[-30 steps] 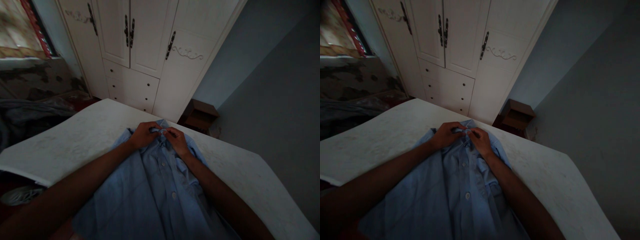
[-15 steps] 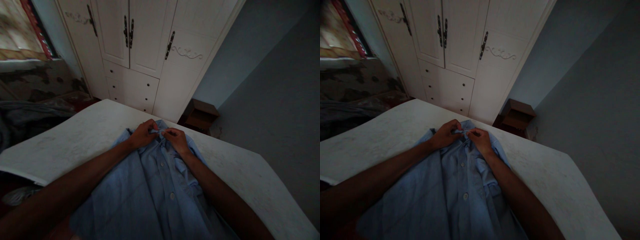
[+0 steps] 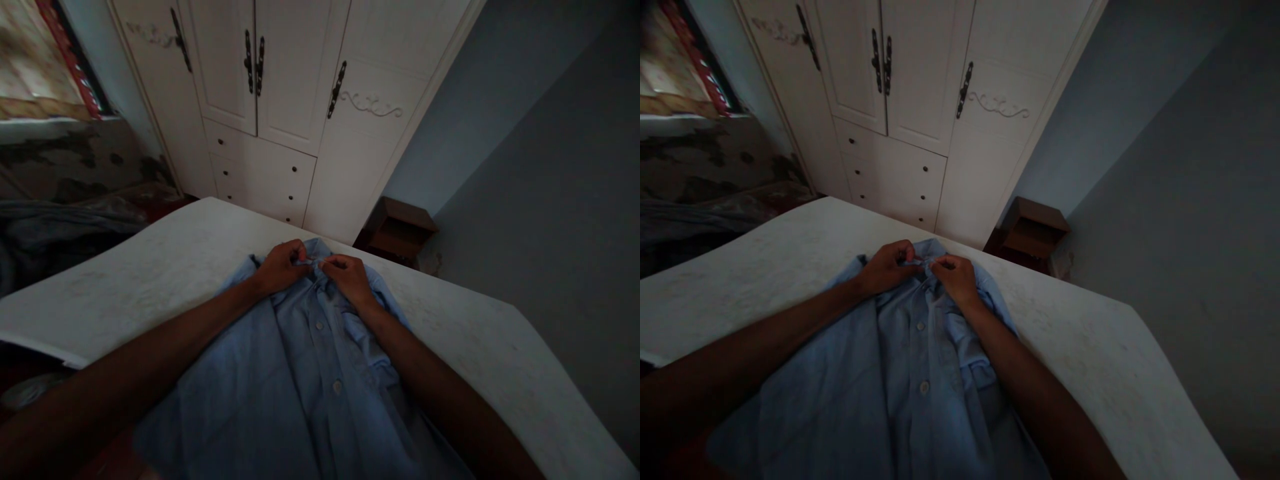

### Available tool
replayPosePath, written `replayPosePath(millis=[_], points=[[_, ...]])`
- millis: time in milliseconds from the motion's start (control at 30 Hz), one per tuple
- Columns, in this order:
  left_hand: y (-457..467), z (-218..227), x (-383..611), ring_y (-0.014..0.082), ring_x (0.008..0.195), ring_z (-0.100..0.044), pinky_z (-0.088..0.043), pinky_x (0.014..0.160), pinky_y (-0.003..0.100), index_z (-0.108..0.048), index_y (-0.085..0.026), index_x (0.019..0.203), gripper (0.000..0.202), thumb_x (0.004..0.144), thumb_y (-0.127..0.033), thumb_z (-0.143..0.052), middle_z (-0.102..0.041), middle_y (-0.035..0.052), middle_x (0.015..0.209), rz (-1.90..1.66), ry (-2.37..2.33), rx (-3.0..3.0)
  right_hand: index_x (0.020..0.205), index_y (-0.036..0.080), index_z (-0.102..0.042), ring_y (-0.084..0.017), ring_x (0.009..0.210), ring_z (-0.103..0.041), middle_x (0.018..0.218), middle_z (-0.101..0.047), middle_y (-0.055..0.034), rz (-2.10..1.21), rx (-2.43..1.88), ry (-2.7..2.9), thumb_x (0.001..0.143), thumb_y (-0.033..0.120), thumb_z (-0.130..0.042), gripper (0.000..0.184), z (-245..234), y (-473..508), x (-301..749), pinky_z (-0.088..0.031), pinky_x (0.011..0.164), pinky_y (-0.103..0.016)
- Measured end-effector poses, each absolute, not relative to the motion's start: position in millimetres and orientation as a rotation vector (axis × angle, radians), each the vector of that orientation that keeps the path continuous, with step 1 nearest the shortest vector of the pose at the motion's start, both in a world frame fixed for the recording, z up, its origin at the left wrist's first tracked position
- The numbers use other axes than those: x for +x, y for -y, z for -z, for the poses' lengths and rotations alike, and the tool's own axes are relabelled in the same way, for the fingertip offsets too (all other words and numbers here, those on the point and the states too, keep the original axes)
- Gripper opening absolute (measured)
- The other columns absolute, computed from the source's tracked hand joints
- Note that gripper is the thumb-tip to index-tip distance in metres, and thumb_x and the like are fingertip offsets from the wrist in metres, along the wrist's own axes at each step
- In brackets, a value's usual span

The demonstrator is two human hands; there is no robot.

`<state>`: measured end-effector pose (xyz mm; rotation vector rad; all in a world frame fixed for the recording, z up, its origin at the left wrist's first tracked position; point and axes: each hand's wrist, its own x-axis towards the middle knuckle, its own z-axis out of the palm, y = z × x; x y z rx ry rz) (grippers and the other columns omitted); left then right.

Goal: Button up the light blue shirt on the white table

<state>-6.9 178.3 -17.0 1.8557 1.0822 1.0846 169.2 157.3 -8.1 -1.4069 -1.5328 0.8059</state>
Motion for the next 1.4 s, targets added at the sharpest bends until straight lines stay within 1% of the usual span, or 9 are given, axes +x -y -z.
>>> replayPosePath(millis=[100, 267, 433, 600, 733, 833, 933, 1133, 1400], points=[[-178.4, 16.9, -6.6, 0.0140, 0.066, -0.055, -0.043, 0.060, 0.025, -0.044, -0.020, 0.068, 0.023, 0.064, -0.025, -0.066, -0.056, -0.0031, 0.067, -1.090, -1.069, 1.826, 0.068, 0.018, -0.071, -0.014, 0.060, -0.061, 0.064, -0.068, 0.0003, -0.821, -1.367, 1.531, 0.069, 0.032, -0.066, 0.015, 10.7, -158.2, 170.8, -0.045, 0.058, -0.024], [-175.5, 15.4, -4.5, 0.0141, 0.069, -0.055, -0.043, 0.064, 0.026, -0.051, -0.020, 0.079, 0.027, 0.063, -0.030, -0.069, -0.057, -0.0030, 0.074, -1.079, -1.100, 1.851, 0.068, 0.019, -0.069, -0.014, 0.061, -0.060, 0.066, -0.068, 0.0005, -0.841, -1.292, 1.546, 0.070, 0.034, -0.065, 0.015, 16.4, -160.1, 172.6, -0.045, 0.060, -0.024], [-172.3, 14.3, -2.8, 0.0145, 0.072, -0.055, -0.042, 0.067, 0.027, -0.051, -0.020, 0.080, 0.023, 0.066, -0.027, -0.068, -0.058, -0.0030, 0.076, -1.109, -1.177, 1.915, 0.068, 0.020, -0.067, -0.013, 0.061, -0.059, 0.066, -0.065, 0.0009, -0.895, -1.212, 1.564, 0.072, 0.036, -0.065, 0.017, 19.5, -160.8, 172.8, -0.045, 0.059, -0.024], [-170.8, 11.2, -2.6, 0.0137, 0.068, -0.053, -0.040, 0.064, 0.026, -0.049, -0.021, 0.078, 0.022, 0.065, -0.026, -0.067, -0.056, -0.0040, 0.073, -1.110, -1.189, 1.949, 0.069, 0.020, -0.064, -0.013, 0.060, -0.057, 0.065, -0.063, 0.0013, -0.877, -1.206, 1.562, 0.074, 0.038, -0.064, 0.018, 19.1, -159.0, 171.7, -0.044, 0.059, -0.023], [-169.1, 7.7, -2.7, 0.0119, 0.062, -0.048, -0.036, 0.058, 0.024, -0.049, -0.020, 0.076, 0.022, 0.064, -0.023, -0.067, -0.054, -0.0055, 0.069, -1.092, -1.198, 1.991, 0.069, 0.020, -0.063, -0.013, 0.061, -0.056, 0.065, -0.062, 0.0011, -0.850, -1.172, 1.579, 0.075, 0.039, -0.065, 0.020, 18.0, -157.3, 170.9, -0.043, 0.059, -0.024], [-168.2, 6.1, -2.8, 0.0115, 0.061, -0.047, -0.034, 0.056, 0.023, -0.049, -0.020, 0.075, 0.021, 0.064, -0.022, -0.067, -0.052, -0.0061, 0.067, -1.076, -1.207, 2.017, 0.072, 0.020, -0.064, -0.013, 0.062, -0.057, 0.068, -0.063, 0.0006, -0.836, -1.158, 1.590, 0.075, 0.039, -0.066, 0.020, 16.8, -156.4, 170.6, -0.044, 0.061, -0.024], [-167.7, 5.6, -2.7, 0.0119, 0.062, -0.048, -0.035, 0.057, 0.023, -0.048, -0.021, 0.076, 0.022, 0.065, -0.023, -0.067, -0.052, -0.0060, 0.068, -1.068, -1.183, 2.009, 0.074, 0.020, -0.066, -0.014, 0.065, -0.058, 0.070, -0.065, 0.0002, -0.805, -1.168, 1.620, 0.076, 0.039, -0.064, 0.019, 14.5, -155.7, 170.6, -0.045, 0.063, -0.024], [-166.7, 7.1, 1.4, 0.0136, 0.070, -0.053, -0.040, 0.065, 0.025, -0.047, -0.021, 0.079, 0.021, 0.068, -0.020, -0.065, -0.056, -0.0038, 0.076, -1.095, -1.176, 1.973, 0.071, 0.019, -0.066, -0.014, 0.061, -0.058, 0.066, -0.065, -0.0002, -0.797, -1.248, 1.619, 0.075, 0.039, -0.062, 0.021, 11.9, -158.5, 171.4, -0.045, 0.060, -0.024], [-166.4, 6.8, 5.4, 0.0155, 0.073, -0.057, -0.042, 0.065, 0.026, -0.045, -0.021, 0.079, 0.023, 0.067, -0.019, -0.065, -0.057, -0.0034, 0.074, -1.094, -1.220, 1.920, 0.067, 0.019, -0.067, -0.014, 0.060, -0.059, 0.064, -0.066, 0.0000, -0.779, -1.363, 1.564, 0.072, 0.036, -0.062, 0.019, 15.5, -163.9, 172.0, -0.043, 0.058, -0.023]])
